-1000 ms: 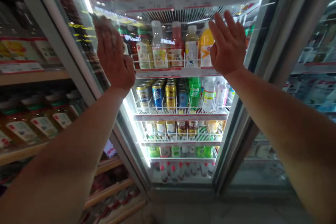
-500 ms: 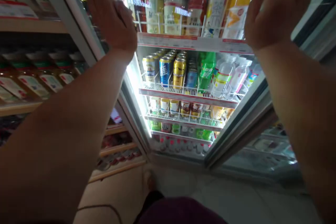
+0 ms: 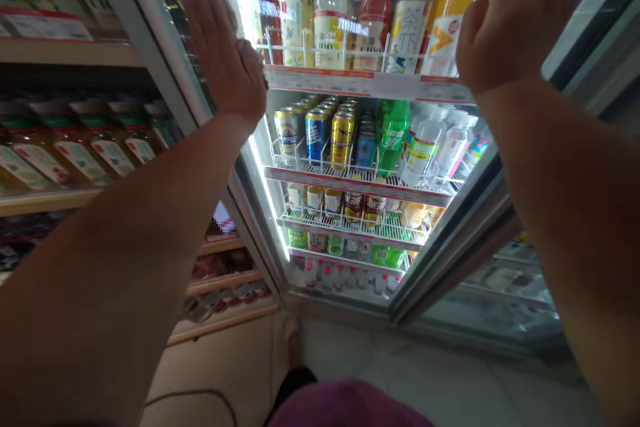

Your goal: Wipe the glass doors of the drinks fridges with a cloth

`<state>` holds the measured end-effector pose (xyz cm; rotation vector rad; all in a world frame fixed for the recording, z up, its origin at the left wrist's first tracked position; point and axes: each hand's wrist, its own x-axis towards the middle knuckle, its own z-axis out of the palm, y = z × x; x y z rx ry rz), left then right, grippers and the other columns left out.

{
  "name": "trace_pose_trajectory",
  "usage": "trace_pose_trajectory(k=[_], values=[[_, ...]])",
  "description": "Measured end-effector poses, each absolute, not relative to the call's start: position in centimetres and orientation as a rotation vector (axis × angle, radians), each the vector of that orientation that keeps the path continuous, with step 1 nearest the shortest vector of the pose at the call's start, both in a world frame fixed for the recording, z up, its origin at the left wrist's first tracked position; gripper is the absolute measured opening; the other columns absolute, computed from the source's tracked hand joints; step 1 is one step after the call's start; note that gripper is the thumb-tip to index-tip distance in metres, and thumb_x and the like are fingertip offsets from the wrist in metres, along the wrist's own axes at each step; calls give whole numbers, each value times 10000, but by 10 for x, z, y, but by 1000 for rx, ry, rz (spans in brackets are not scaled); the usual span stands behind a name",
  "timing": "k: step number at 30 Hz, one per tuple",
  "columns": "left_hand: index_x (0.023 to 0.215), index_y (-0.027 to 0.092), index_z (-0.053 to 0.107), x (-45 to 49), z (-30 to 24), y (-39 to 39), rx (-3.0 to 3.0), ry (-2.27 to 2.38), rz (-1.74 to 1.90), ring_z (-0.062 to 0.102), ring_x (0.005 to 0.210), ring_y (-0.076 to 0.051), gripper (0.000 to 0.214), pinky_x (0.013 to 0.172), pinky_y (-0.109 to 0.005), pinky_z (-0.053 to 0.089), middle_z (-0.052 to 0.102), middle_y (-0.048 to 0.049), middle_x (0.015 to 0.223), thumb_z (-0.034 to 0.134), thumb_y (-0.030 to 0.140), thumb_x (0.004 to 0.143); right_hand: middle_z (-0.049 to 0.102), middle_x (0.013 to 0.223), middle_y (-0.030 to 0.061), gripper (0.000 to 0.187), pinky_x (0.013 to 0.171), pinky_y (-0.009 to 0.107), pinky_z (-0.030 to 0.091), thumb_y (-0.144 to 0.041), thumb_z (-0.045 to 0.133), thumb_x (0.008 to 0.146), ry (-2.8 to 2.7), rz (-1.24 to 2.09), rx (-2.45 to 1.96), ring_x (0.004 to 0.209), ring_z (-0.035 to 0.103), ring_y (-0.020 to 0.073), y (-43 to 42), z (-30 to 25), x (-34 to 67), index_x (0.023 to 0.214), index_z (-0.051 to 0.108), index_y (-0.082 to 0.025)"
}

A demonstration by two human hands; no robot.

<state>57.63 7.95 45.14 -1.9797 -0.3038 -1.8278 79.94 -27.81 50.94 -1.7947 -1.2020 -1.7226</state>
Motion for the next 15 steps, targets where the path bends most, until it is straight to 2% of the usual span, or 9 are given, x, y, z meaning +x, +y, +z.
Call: trace_pose_trajectory(k=[3, 6, 8, 12, 13, 15], values=[[1630, 28, 155, 537, 459, 79, -2135, -38, -1353, -192, 1580, -191, 788, 1336, -460, -3, -109, 8, 1727, 189, 574, 1064, 403, 1630, 28, 551, 1233, 575, 319, -318, 276, 1057, -1199, -1744, -1789, 1545, 320, 325, -277, 509, 801, 1563, 459, -201], [1624, 24, 187, 515, 471, 78, -2230, 15, -1075, -137, 1593, -208, 699, 1324, -518, 76, 4, -53, 1735, 330, 423, 1068, 419, 1619, 50, 555, 1216, 588, 340, -336, 250, 1062, -1224, -1784, -1723, 1540, 333, 317, -275, 508, 808, 1543, 481, -183], [1613, -13, 191, 523, 478, 79, -2216, -16, -1159, -110, 1596, -196, 704, 1325, -488, 79, 38, -78, 1734, 311, 417, 1069, 427, 1615, 57, 549, 1210, 599, 344, -329, 260, 1056, -1230, -1817, -1679, 1536, 347, 308, -272, 508, 813, 1540, 481, -191], [1588, -97, 149, 568, 480, 71, -2030, -372, -1654, -137, 1584, -127, 769, 1315, -355, -34, 32, -91, 1724, 108, 485, 1087, 456, 1600, 42, 539, 1220, 584, 336, -295, 335, 1010, -1163, -1831, -1655, 1521, 383, 297, -268, 507, 816, 1510, 518, -211], [1593, -91, 139, 575, 479, 66, -2012, -421, -1700, -154, 1581, -131, 800, 1310, -348, -58, 17, -83, 1723, 107, 526, 1084, 456, 1601, 39, 539, 1225, 583, 328, -290, 344, 1004, -1156, -1815, -1669, 1521, 383, 296, -267, 507, 814, 1508, 520, -213], [1629, -19, 108, 573, 477, 56, -2128, -324, -1577, -157, 1585, -171, 858, 1306, -371, -80, -23, -44, 1729, 224, 613, 1060, 438, 1614, 33, 545, 1236, 586, 308, -293, 366, 997, -1147, -1774, -1711, 1529, 368, 296, -267, 507, 811, 1519, 507, -219]])
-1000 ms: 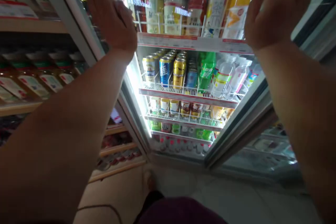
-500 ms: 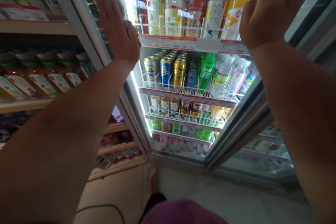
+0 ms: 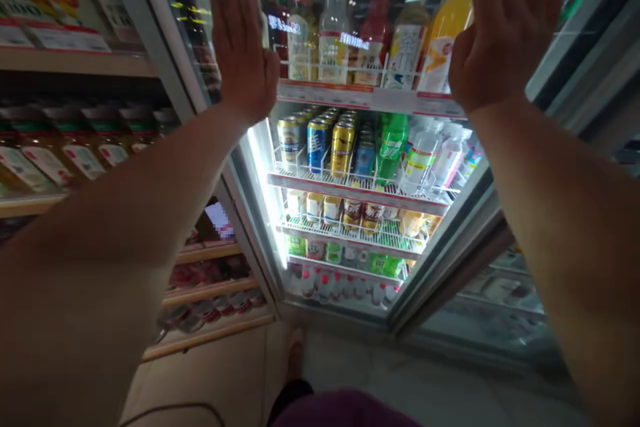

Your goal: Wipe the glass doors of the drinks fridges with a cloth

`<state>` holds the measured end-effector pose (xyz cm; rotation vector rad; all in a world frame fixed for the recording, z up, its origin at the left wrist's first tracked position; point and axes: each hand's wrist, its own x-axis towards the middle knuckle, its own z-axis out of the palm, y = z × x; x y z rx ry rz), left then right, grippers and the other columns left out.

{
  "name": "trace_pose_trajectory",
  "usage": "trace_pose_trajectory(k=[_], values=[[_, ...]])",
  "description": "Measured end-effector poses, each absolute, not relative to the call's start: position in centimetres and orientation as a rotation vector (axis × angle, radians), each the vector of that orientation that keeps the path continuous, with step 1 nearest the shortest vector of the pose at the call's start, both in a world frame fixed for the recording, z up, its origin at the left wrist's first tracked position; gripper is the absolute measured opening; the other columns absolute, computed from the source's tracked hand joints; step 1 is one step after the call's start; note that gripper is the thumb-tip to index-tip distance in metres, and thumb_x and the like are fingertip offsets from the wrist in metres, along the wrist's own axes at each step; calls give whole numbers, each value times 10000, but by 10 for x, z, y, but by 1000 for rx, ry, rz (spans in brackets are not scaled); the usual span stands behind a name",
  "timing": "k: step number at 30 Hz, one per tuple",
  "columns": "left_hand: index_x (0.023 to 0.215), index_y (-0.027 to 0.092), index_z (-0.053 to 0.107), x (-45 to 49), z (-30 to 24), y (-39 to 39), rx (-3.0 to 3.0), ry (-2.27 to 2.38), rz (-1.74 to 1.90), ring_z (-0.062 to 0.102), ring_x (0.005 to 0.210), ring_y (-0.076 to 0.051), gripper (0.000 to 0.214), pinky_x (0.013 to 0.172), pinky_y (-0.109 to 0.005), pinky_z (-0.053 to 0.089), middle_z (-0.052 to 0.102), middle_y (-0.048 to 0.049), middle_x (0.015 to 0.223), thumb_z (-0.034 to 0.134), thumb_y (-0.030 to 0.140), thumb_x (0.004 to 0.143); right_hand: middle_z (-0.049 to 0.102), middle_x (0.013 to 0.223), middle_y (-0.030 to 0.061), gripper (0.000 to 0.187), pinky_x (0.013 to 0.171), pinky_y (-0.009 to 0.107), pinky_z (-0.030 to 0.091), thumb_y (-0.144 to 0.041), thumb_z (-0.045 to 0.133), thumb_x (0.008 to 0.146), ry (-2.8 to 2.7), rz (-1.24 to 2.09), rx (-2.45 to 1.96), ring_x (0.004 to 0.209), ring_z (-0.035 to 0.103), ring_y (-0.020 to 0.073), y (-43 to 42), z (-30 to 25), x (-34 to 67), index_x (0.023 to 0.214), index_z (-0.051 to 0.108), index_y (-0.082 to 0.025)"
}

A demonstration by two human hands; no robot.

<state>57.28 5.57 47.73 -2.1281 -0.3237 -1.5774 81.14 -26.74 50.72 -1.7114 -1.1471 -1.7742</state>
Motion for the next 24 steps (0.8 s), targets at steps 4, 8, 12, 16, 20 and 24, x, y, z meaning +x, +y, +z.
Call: trace_pose_trajectory(k=[4, 8, 12, 16, 20, 24], values=[[1650, 154, 218, 542, 482, 47, -2408, 102, -1069, -67, 1598, -223, 844, 1305, -434, -39, 44, 3, 1730, 481, 588, 976, 435, 1616, 6, 555, 1239, 538, 323, -307, 381, 984, -1139, -1794, -1721, 1537, 355, 284, -268, 507, 810, 1516, 514, -223], [1645, 60, 154, 555, 487, 51, -2228, -23, -1239, -44, 1604, -195, 786, 1313, -421, 16, -19, -15, 1732, 363, 482, 1015, 465, 1597, 21, 551, 1220, 547, 341, -319, 328, 999, -1154, -1831, -1638, 1512, 400, 298, -266, 505, 813, 1499, 533, -214], [1607, -30, 188, 596, 481, 44, -1798, -407, -1824, -98, 1584, -127, 774, 1315, -322, -16, -56, 23, 1714, 20, 517, 1086, 453, 1605, 18, 538, 1220, 562, 339, -293, 344, 1004, -1149, -1810, -1665, 1523, 381, 297, -268, 506, 812, 1506, 522, -219], [1655, 79, 148, 591, 480, 36, -2008, -39, -1416, -101, 1595, -224, 883, 1330, -439, 32, -88, 33, 1731, -76, 661, 1031, 347, 1660, 33, 594, 1239, 630, 290, -264, 439, 974, -1218, -1694, -1831, 1553, 305, 335, -274, 511, 807, 1565, 434, -198], [1659, 117, 125, 575, 495, 44, -2039, 152, -1153, -69, 1592, -252, 884, 1333, -456, 46, -158, 57, 1721, -51, 703, 1021, 352, 1658, 60, 559, 1238, 615, 314, -262, 386, 1012, -1217, -1712, -1848, 1544, 316, 346, -276, 512, 803, 1558, 441, -153], [1643, 64, 43, 589, 500, 34, -1844, -259, -1610, -96, 1565, -124, 808, 1331, -288, -20, -376, 154, 1604, -144, 580, 1050, 377, 1649, 53, 546, 1242, 615, 312, -230, 399, 1007, -1210, -1714, -1811, 1545, 326, 330, -275, 509, 802, 1546, 453, -169]])
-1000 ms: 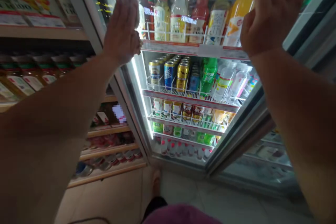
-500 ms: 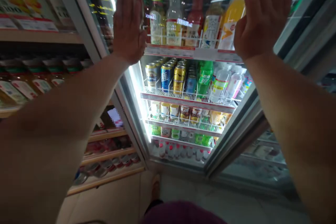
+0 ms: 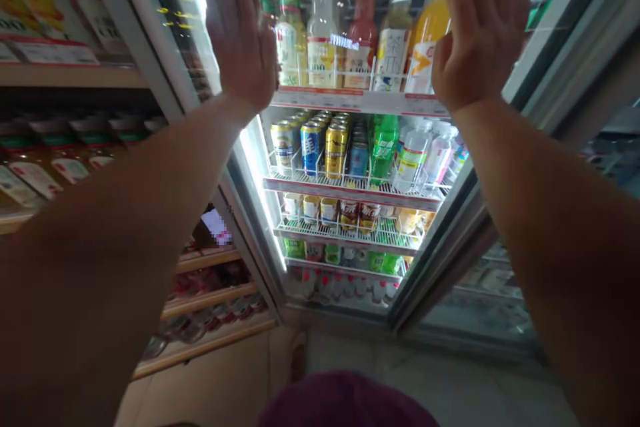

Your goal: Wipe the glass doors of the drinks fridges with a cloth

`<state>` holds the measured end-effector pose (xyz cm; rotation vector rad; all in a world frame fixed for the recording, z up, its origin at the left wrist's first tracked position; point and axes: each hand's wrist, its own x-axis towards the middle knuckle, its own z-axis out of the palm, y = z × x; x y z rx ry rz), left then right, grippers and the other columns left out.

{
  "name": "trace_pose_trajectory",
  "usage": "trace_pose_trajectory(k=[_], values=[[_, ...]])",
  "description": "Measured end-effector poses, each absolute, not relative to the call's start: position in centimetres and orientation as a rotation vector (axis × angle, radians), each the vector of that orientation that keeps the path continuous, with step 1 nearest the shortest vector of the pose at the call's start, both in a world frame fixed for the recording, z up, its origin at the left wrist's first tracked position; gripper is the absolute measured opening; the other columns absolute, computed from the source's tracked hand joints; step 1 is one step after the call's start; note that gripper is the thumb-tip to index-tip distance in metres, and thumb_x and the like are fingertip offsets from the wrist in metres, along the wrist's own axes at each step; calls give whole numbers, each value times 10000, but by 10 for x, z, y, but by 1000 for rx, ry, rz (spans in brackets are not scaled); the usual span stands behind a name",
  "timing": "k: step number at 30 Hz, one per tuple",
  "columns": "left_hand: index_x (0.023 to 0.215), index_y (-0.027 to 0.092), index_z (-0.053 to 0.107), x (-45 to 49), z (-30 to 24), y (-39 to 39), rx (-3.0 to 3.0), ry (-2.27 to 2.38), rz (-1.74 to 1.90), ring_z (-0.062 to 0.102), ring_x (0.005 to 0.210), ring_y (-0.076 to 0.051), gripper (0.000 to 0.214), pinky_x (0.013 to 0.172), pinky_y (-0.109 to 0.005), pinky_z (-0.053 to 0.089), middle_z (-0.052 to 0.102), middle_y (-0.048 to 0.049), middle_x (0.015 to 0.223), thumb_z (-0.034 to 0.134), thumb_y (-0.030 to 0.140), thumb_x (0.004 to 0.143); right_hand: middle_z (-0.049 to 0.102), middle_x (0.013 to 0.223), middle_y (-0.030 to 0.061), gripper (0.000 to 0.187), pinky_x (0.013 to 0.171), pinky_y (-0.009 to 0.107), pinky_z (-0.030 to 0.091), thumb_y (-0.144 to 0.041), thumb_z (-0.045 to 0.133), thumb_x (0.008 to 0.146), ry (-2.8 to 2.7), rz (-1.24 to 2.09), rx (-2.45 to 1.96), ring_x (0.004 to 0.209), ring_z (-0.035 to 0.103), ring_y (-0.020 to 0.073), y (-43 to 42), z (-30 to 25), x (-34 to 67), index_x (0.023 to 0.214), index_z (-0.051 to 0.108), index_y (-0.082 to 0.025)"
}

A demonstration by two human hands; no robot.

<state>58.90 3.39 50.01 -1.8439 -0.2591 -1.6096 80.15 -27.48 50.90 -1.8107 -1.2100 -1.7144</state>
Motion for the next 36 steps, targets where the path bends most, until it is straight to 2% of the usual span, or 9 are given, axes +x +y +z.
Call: trace_pose_trajectory(k=[3, 8, 12, 15, 20, 22, 27, 33, 36], values=[[1646, 62, 24, 592, 492, 17, -1940, -215, -1487, -204, 1563, -143, 862, 1322, -341, -68, -396, 141, 1594, -100, 652, 1030, 388, 1645, 37, 551, 1245, 603, 307, -223, 441, 990, -1211, -1707, -1774, 1547, 328, 319, -274, 506, 802, 1540, 463, -180], [1649, 233, 191, 573, 494, 24, -2269, 248, -834, -155, 1588, -192, 824, 1300, -495, -104, -60, 92, 1725, 47, 739, 1014, 367, 1657, 9, 569, 1273, 569, 248, -200, 451, 984, -1220, -1645, -1751, 1566, 289, 288, -274, 505, 800, 1553, 444, -210], [1650, 115, 104, 581, 498, 25, -2235, 37, -1270, -174, 1576, -180, 894, 1309, -480, -71, -140, 40, 1722, 17, 737, 1014, 353, 1663, -6, 592, 1287, 562, 226, -193, 476, 955, -1195, -1588, -1794, 1573, 271, 262, -274, 504, 797, 1546, 452, -215], [1656, 137, 63, 586, 489, 8, -2276, -72, -1373, -191, 1572, -173, 843, 1319, -470, -47, -86, 56, 1731, 55, 705, 1033, 346, 1664, -19, 592, 1294, 540, 220, -219, 457, 962, -1210, -1577, -1782, 1578, 256, 239, -275, 504, 795, 1553, 436, -222], [1591, 249, 379, 559, 494, 3, -2430, 302, -789, 16, 1608, -223, 677, 1319, -523, 16, 241, 47, 1701, 219, 620, 1047, 317, 1670, -58, 581, 1310, 533, 173, -253, 394, 979, -1209, -1488, -1794, 1592, 207, 191, -277, 503, 792, 1560, 412, -265], [1587, 254, 386, 548, 503, 12, -2409, 291, -791, 48, 1607, -212, 632, 1325, -513, 8, 213, 55, 1706, 228, 568, 1062, 300, 1673, -71, 578, 1309, 560, 153, -257, 366, 988, -1219, -1432, -1786, 1599, 177, 180, -277, 502, 791, 1563, 398, -295], [1652, 114, 55, 554, 493, 20, -2368, -103, -1312, -181, 1579, -228, 772, 1311, -583, -16, -101, -1, 1721, 200, 594, 1065, 281, 1675, -77, 594, 1298, 594, 165, -252, 355, 989, -1225, -1432, -1789, 1604, 166, 187, -278, 501, 787, 1577, 374, -332], [1586, 175, 381, 551, 484, 25, -2439, 273, -876, -45, 1604, -279, 771, 1307, -564, -16, 132, 16, 1722, 224, 680, 1024, 300, 1675, -65, 575, 1316, 530, 187, -282, 341, 1008, -1208, -1520, -1806, 1601, 181, 180, -279, 501, 789, 1582, 383, -285], [1600, 246, 337, 551, 498, 32, -2471, 182, -922, -41, 1603, -211, 728, 1320, -483, -89, 59, 121, 1716, 215, 673, 1023, 319, 1667, -61, 582, 1312, 529, 196, -279, 323, 993, -1203, -1531, -1793, 1596, 197, 176, -276, 501, 793, 1569, 406, -268]])
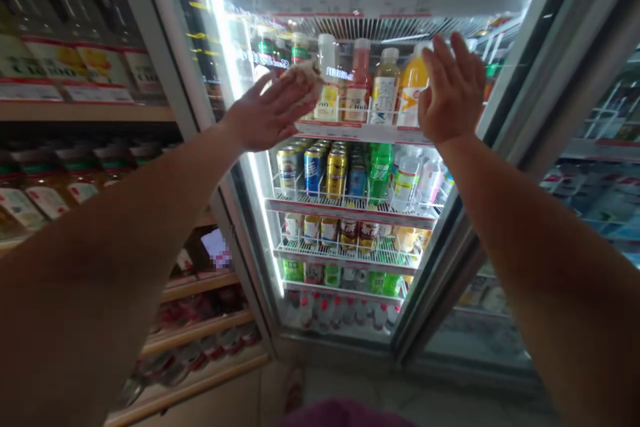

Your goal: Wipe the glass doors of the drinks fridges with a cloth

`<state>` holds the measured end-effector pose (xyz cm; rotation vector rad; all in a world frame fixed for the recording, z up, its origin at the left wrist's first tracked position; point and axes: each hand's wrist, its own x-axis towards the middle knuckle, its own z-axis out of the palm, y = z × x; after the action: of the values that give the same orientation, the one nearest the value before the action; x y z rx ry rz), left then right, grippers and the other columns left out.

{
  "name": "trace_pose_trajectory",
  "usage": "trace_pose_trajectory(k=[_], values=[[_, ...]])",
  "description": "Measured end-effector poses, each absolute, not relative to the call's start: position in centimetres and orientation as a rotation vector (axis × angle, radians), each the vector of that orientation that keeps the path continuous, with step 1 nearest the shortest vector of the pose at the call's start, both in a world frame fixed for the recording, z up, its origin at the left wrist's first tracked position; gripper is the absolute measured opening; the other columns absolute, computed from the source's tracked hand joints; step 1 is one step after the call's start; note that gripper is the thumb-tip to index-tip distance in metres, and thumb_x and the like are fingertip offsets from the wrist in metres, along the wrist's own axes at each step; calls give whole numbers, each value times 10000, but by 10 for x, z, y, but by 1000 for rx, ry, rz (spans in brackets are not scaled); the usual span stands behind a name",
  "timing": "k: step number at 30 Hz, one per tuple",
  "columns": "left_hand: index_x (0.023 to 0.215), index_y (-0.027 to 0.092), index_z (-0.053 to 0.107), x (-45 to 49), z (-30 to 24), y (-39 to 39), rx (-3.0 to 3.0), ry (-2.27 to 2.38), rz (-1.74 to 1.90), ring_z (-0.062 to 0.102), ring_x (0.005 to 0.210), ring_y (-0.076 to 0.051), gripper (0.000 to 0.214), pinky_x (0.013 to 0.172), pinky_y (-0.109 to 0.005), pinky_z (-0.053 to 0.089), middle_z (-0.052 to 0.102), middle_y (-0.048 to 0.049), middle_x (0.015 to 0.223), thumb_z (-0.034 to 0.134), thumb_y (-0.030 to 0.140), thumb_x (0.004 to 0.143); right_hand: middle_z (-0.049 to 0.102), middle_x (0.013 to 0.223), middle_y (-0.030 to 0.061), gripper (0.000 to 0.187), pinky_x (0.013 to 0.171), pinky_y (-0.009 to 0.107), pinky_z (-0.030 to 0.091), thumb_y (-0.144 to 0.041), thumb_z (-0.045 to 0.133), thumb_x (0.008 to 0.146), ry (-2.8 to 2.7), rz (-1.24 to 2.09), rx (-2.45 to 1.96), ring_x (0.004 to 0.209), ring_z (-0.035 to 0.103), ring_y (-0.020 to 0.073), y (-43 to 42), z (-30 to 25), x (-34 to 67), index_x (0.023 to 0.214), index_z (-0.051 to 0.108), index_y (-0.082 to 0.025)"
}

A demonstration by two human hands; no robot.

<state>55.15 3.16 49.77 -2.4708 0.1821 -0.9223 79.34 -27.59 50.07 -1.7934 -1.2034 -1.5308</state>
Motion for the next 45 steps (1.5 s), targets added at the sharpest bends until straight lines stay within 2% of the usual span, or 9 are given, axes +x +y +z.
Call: trace_pose_trajectory(k=[4, 10, 17, 20, 24, 30, 37, 42, 45], values=[[1659, 150, 45, 578, 487, 13, -2349, -160, -1441, -203, 1572, -194, 798, 1321, -462, -108, -249, 107, 1667, 126, 650, 1043, 318, 1659, -110, 612, 1313, 543, 158, -301, 326, 944, -1188, -1502, -1734, 1595, 184, 146, -270, 501, 802, 1549, 413, -337], [1633, 296, 285, 593, 466, -15, -2415, 276, -977, -71, 1603, -215, 750, 1326, -506, -65, 124, 83, 1718, 171, 715, 1021, 273, 1664, -169, 614, 1325, 527, 102, -338, 337, 940, -1203, -1410, -1752, 1605, 128, 136, -269, 503, 805, 1549, 381, -398], [1672, 207, 132, 598, 475, -18, -2337, -135, -1441, -98, 1599, -241, 767, 1329, -526, -22, -52, 63, 1726, 176, 643, 1042, 256, 1672, -148, 586, 1319, 512, 69, -361, 310, 957, -1225, -1379, -1737, 1599, 102, 110, -267, 503, 805, 1539, 377, -370], [1675, 189, 174, 610, 452, -36, -2349, 34, -1362, -100, 1597, -280, 765, 1321, -566, 16, 60, -23, 1736, 190, 623, 1045, 250, 1675, -143, 586, 1320, 522, 54, -366, 307, 963, -1239, -1347, -1737, 1603, 92, 122, -267, 504, 804, 1545, 370, -354], [1625, 348, 319, 617, 460, -46, -2379, 451, -904, 97, 1603, -239, 639, 1328, -519, 83, 268, 82, 1691, 208, 612, 1054, 279, 1667, -149, 583, 1327, 491, 88, -331, 307, 966, -1205, -1407, -1757, 1600, 129, 125, -267, 503, 802, 1543, 384, -365], [1674, 261, 122, 630, 490, -54, -2341, 39, -1385, -126, 1596, -227, 715, 1324, -541, -62, -26, 78, 1728, 183, 624, 1062, 318, 1667, -87, 619, 1304, 544, 230, -249, 334, 958, -1179, -1563, -1825, 1594, 212, 187, -273, 503, 793, 1570, 405, -309], [1608, 372, 342, 642, 477, -71, -2340, 655, -870, 194, 1584, -217, 604, 1329, -484, 135, 306, 100, 1674, 193, 598, 1068, 335, 1668, -58, 584, 1317, 522, 223, -234, 299, 991, -1185, -1523, -1827, 1595, 203, 188, -271, 506, 793, 1559, 425, -277], [1658, 270, 216, 637, 501, -69, -2306, 154, -1273, -35, 1605, -229, 685, 1331, -533, 0, 73, 70, 1723, 163, 612, 1066, 330, 1662, -93, 591, 1313, 491, 240, -238, 308, 986, -1176, -1573, -1817, 1588, 218, 146, -272, 504, 794, 1562, 415, -319], [1660, 250, 231, 640, 484, -74, -2317, 110, -1274, -83, 1599, -233, 710, 1330, -543, 15, 84, 46, 1726, 160, 620, 1058, 319, 1664, -106, 595, 1314, 487, 245, -238, 312, 987, -1184, -1579, -1824, 1591, 207, 138, -275, 504, 793, 1567, 405, -336]])
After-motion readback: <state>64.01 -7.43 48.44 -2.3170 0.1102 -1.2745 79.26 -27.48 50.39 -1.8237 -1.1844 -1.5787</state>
